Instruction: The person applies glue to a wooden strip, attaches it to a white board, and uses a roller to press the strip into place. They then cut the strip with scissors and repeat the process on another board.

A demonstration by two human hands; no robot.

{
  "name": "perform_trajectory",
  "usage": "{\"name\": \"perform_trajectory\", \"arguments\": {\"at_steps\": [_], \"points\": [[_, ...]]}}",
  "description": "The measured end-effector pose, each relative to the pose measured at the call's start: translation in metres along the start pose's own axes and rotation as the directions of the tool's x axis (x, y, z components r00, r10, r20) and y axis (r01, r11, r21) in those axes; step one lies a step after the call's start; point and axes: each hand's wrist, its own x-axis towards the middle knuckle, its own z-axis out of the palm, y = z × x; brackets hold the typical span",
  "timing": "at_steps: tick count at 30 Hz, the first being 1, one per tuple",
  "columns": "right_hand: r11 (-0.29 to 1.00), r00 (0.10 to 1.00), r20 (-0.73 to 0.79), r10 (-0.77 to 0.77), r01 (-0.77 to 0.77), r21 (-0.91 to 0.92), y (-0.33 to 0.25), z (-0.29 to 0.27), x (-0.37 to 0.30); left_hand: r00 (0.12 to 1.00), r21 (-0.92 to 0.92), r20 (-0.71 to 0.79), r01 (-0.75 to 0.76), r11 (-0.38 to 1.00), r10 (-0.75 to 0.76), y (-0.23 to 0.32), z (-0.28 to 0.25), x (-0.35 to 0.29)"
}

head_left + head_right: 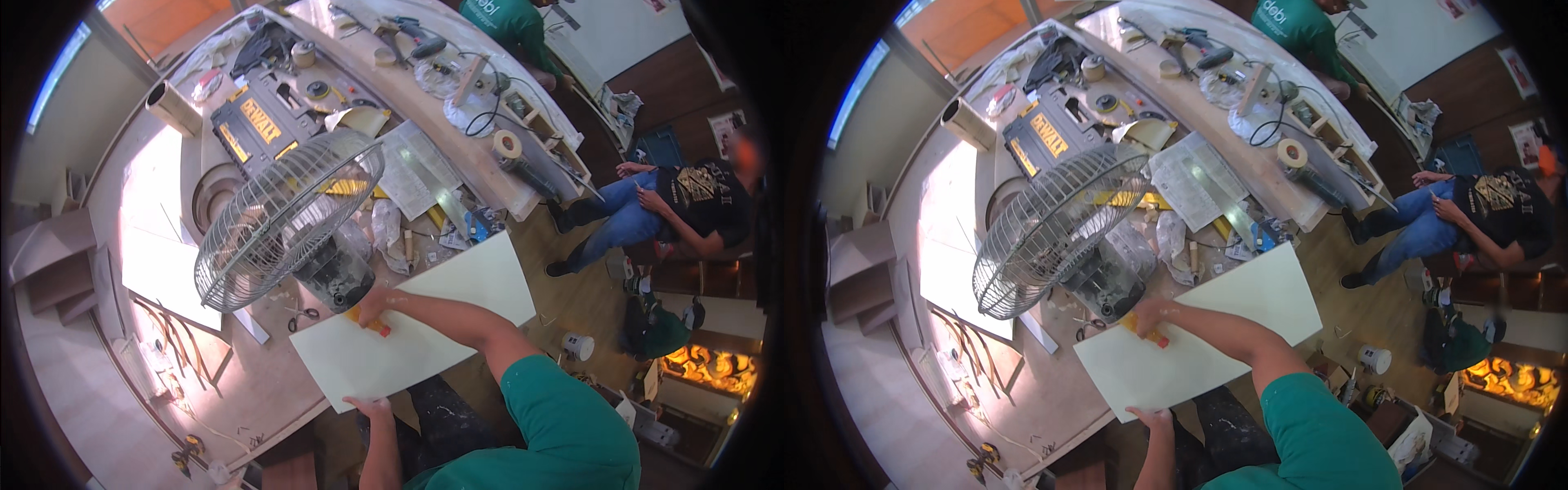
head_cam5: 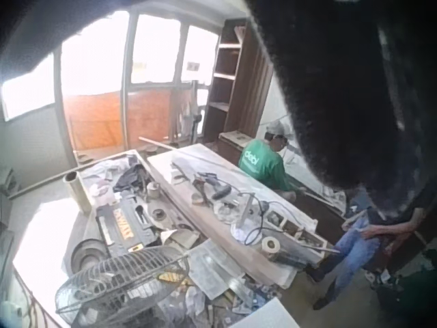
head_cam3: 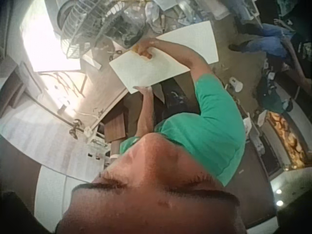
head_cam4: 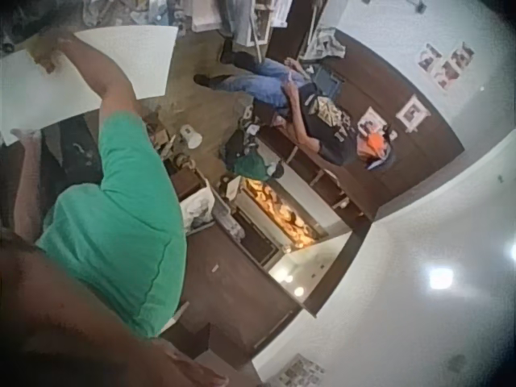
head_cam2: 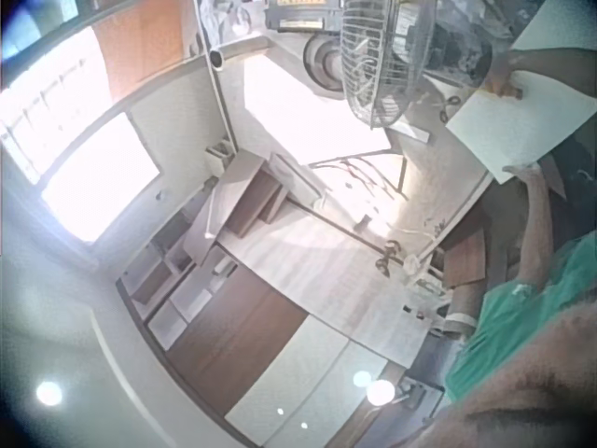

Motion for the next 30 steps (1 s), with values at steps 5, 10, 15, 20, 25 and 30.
{"name": "perform_trajectory", "arguments": {"at_steps": [5,10,15,20,25,30], "points": [[0.995,0.998,-0.044,-0.037,0.033,-0.094,0.017,-0.025,0.041,0.997,-0.110,-0.047,-0.065,0.992,0.061,-0.049,0.007,0.037],[0.985,0.987,-0.061,-0.146,0.140,-0.101,0.002,-0.020,0.042,0.989,-0.178,-0.047,-0.147,0.973,0.141,-0.052,0.006,0.027],[0.982,0.986,0.057,-0.155,0.160,-0.096,-0.036,0.000,0.028,0.974,-0.198,-0.160,-0.190,0.962,0.160,-0.009,-0.009,-0.003],[0.992,0.997,0.025,-0.072,0.074,-0.101,-0.133,-0.010,-0.013,0.975,-0.225,-0.105,-0.215,0.950,0.196,0.048,-0.030,-0.020],[0.983,0.984,0.053,-0.169,0.173,-0.067,-0.226,-0.012,-0.021,0.960,-0.230,-0.065,-0.281,0.932,0.274,0.142,-0.039,-0.033],[0.927,0.913,-0.158,-0.375,0.367,-0.079,-0.345,-0.009,-0.026,0.929,-0.251,0.016,-0.355,0.901,0.370,0.280,-0.040,-0.032]]}}
